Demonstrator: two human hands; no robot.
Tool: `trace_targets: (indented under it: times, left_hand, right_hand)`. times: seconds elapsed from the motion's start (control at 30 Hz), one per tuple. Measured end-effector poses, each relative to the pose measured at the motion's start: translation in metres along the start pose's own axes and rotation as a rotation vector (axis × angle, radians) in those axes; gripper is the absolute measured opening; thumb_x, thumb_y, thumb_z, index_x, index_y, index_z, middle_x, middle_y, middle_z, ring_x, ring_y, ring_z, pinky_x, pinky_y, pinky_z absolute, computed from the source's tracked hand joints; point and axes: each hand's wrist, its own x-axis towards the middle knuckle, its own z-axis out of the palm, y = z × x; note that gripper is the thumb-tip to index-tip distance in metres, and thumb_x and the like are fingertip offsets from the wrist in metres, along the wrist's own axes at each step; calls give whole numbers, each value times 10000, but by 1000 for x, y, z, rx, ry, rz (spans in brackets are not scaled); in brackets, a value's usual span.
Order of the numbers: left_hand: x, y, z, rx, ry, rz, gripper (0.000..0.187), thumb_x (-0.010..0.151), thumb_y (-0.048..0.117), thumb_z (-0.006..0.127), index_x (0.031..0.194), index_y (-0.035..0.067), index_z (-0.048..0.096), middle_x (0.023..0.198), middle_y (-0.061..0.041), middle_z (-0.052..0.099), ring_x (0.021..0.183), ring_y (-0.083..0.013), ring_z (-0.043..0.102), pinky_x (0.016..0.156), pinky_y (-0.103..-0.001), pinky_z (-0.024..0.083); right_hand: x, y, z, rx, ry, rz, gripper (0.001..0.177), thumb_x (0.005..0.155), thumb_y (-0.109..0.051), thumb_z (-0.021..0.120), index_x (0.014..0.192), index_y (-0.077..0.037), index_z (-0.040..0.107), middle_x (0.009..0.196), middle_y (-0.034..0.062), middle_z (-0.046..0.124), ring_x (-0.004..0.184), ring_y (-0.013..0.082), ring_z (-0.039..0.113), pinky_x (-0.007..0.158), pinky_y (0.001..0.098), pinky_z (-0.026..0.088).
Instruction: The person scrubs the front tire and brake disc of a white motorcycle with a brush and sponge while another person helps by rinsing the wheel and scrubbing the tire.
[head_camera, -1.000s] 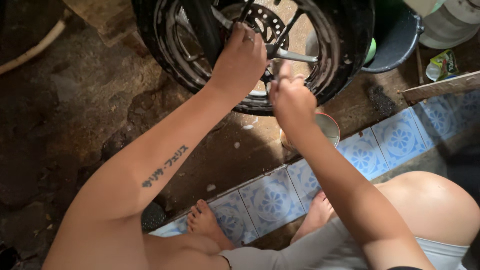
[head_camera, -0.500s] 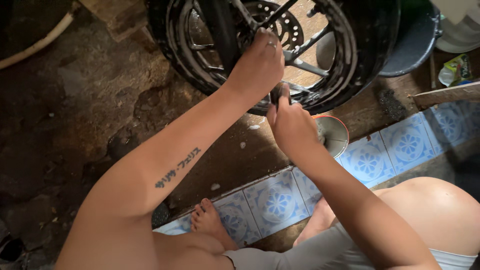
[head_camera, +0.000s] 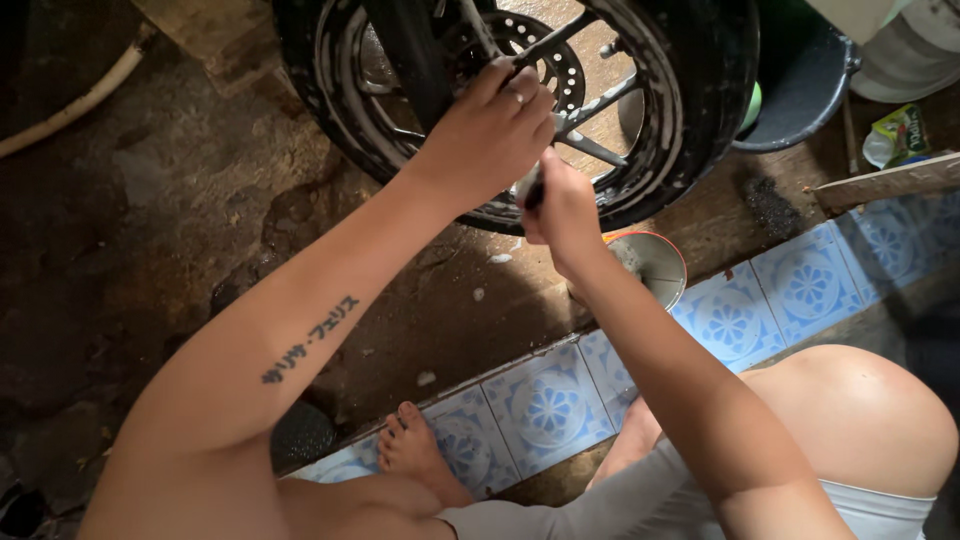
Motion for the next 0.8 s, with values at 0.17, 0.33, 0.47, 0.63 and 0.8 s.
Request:
trace_targets:
  times: [0.17, 0.33, 0.47, 0.63, 0.8]
  left_hand:
    - [12, -1, -2, 98, 167, -187, 378, 907, 197, 676, 1258, 66, 627, 1205, -106, 616, 1140, -269, 595, 1033, -418, 450]
    - [23, -4, 25, 117, 65, -282, 310, 915, 157, 707, 1184, 33, 615, 1037, -72, 667, 1046, -234, 642, 944, -382, 494]
    - [18, -11, 35, 106, -44, -346, 241, 936, 134, 701, 1137, 19, 635, 965, -96, 706, 936, -225, 660, 935, -365, 488]
    - [14, -18, 9, 366, -20, -313, 312, 871, 179, 684, 1112, -20, 684, 1018, -161, 713, 1025, -248, 647, 1002, -370, 461]
    - [7, -20, -25, 120, 73, -112, 227, 921, 149, 674, 1103, 14, 695, 1176, -152, 665, 1153, -306, 601, 1051, -453, 435]
  right_hand:
    - [-16, -11, 9, 621, -39, 124, 345, 1067, -392, 366, 1018, -87, 519, 780, 75, 571, 509, 103, 404, 455, 247, 341]
    - [-24, -10, 13, 1008, -101, 90, 363, 1106, -361, 339, 1040, -40, 496, 820, 79, 561, 517, 96, 367, 463, 242, 327]
    - [-24, -10, 14, 1136, -18, 27, 432, 1087, -429, 350, 1012, -19, 464, 814, 83, 541, 535, 114, 373, 484, 263, 326]
    - [-19, -14, 21, 813, 28, -10, 393, 1048, -462, 428, 1057, -79, 513, 784, 58, 552, 528, 102, 383, 475, 267, 321]
    - [-17, -41, 0, 830, -117, -74, 416, 1053, -498, 463, 1113, -92, 530, 841, 78, 593, 528, 95, 363, 490, 247, 307]
